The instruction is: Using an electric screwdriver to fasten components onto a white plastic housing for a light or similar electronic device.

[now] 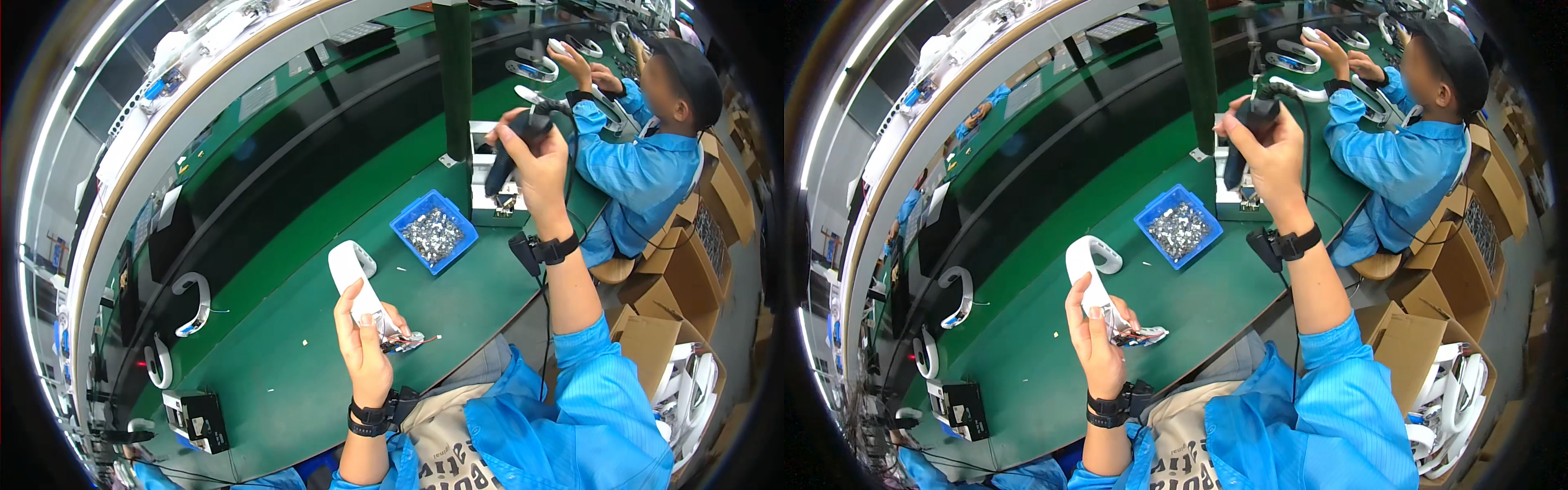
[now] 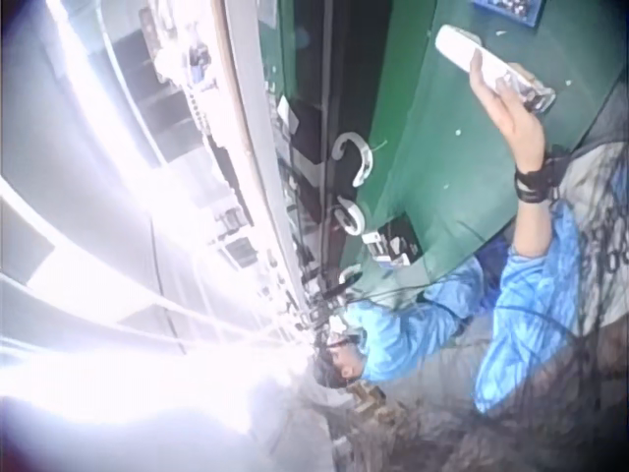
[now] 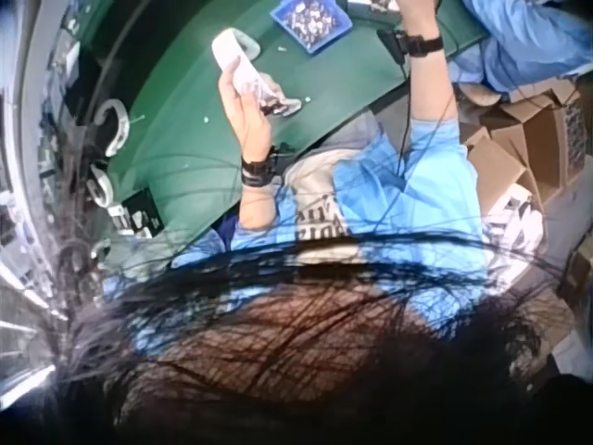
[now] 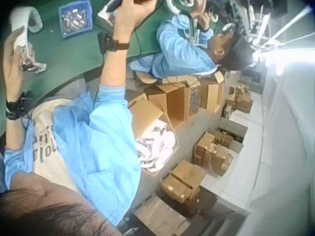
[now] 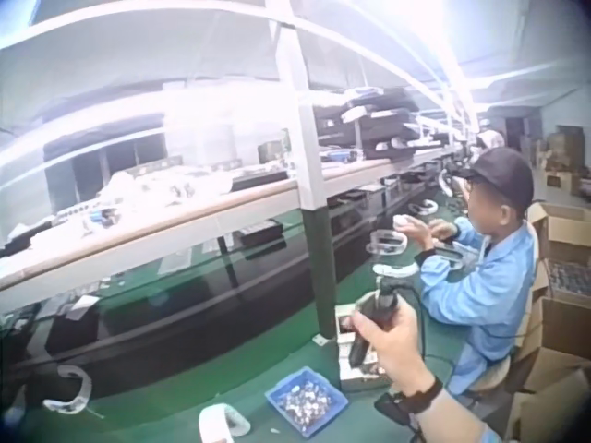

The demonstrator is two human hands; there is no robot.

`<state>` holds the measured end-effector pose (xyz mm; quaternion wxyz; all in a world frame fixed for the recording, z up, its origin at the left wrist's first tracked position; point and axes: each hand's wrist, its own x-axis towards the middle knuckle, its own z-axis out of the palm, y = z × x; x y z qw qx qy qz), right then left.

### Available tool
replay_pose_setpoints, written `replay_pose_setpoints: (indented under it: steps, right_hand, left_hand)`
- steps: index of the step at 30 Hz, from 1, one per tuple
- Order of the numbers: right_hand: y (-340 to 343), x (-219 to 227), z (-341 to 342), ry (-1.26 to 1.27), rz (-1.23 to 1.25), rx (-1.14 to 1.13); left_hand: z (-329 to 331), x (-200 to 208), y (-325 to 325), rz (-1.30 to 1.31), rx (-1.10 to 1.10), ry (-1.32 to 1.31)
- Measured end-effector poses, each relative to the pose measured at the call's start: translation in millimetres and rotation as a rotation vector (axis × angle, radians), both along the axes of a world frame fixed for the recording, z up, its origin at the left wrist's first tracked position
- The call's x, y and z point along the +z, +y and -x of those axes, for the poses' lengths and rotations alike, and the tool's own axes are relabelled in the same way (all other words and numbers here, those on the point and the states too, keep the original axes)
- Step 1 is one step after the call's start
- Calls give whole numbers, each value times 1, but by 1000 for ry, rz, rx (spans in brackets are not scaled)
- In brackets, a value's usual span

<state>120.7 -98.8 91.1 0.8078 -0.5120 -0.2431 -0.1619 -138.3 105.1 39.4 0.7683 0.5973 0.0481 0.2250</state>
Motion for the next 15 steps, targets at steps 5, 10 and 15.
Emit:
replay_pose_setpoints:
  steps: [5,10,15]
  right_hand:
    - [-15,-10,-3,-101,13,-35]
    - [-15,-24,-5,-57,-6,-81]
    - [-16,-27,-5,-55,-15,-97]
  left_hand:
    - [-12,4,-8,-15,-46,15]
    - [-20,3,-16,-20,-68,29]
    - [-18,1,-17,11,-66,22]
